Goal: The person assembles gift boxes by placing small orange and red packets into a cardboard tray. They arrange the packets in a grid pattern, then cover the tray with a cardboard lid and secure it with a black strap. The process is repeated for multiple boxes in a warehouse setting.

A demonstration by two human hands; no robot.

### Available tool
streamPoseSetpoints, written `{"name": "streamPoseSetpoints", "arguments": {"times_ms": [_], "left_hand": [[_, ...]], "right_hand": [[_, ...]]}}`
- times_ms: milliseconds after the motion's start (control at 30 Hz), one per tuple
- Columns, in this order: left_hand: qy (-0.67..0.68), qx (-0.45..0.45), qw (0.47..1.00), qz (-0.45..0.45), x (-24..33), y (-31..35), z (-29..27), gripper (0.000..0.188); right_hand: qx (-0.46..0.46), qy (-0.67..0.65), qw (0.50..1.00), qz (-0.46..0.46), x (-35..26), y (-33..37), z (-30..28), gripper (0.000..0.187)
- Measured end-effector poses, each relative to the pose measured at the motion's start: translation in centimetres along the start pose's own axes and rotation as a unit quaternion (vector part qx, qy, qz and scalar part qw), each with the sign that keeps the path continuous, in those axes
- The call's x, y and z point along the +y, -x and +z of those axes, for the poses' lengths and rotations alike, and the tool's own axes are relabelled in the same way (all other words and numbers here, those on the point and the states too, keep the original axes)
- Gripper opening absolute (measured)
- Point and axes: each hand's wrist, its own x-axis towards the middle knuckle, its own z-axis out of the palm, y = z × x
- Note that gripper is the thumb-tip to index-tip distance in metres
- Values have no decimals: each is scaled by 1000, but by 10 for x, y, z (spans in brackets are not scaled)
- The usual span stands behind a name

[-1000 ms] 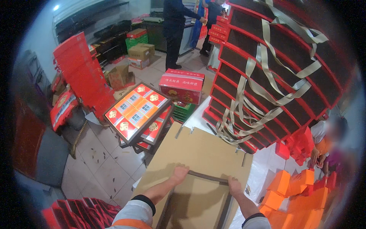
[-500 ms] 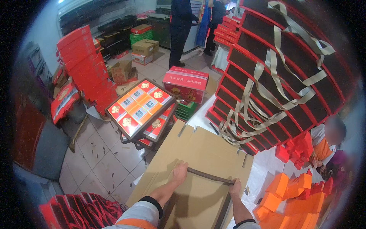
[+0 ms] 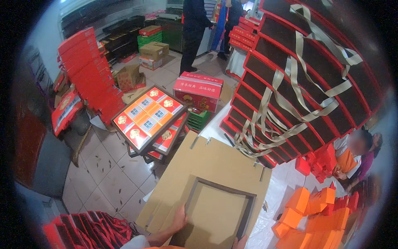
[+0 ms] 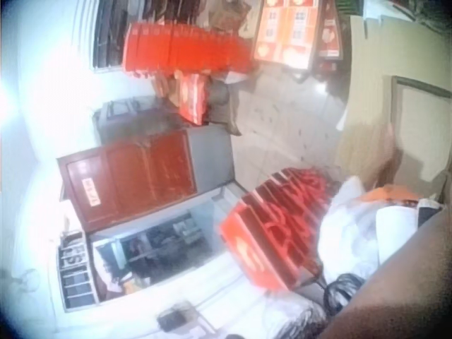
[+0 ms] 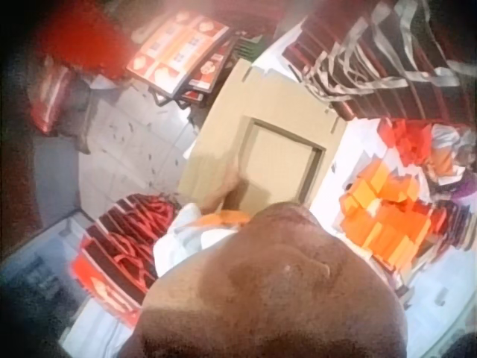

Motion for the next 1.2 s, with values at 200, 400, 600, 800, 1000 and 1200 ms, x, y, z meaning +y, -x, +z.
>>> {"name": "streamPoseSetpoints", "arguments": {"times_ms": [200, 400, 600, 800, 1000, 1200], "left_hand": [[50, -66, 993, -84, -26, 66, -18, 37], [87, 21, 995, -37, 29, 111, 18, 48], [13, -268, 961, 69, 80, 97, 6, 44], [-377, 61, 912, 151, 75, -27, -7, 79], [-374, 20, 925, 59, 32, -73, 2, 83], [-122, -76, 959, 243, 169, -45, 124, 62]], "right_hand": [[-108, -33, 988, 106, 39, 54, 18, 64], [-30, -16, 993, -110, -17, -88, -72, 22], [-74, 176, 974, -122, -18, -162, -112, 59], [53, 74, 969, -228, -14, -144, -84, 58], [224, -215, 945, -101, 36, -113, -98, 50], [368, -445, 767, 279, 150, -83, -102, 50]]}}
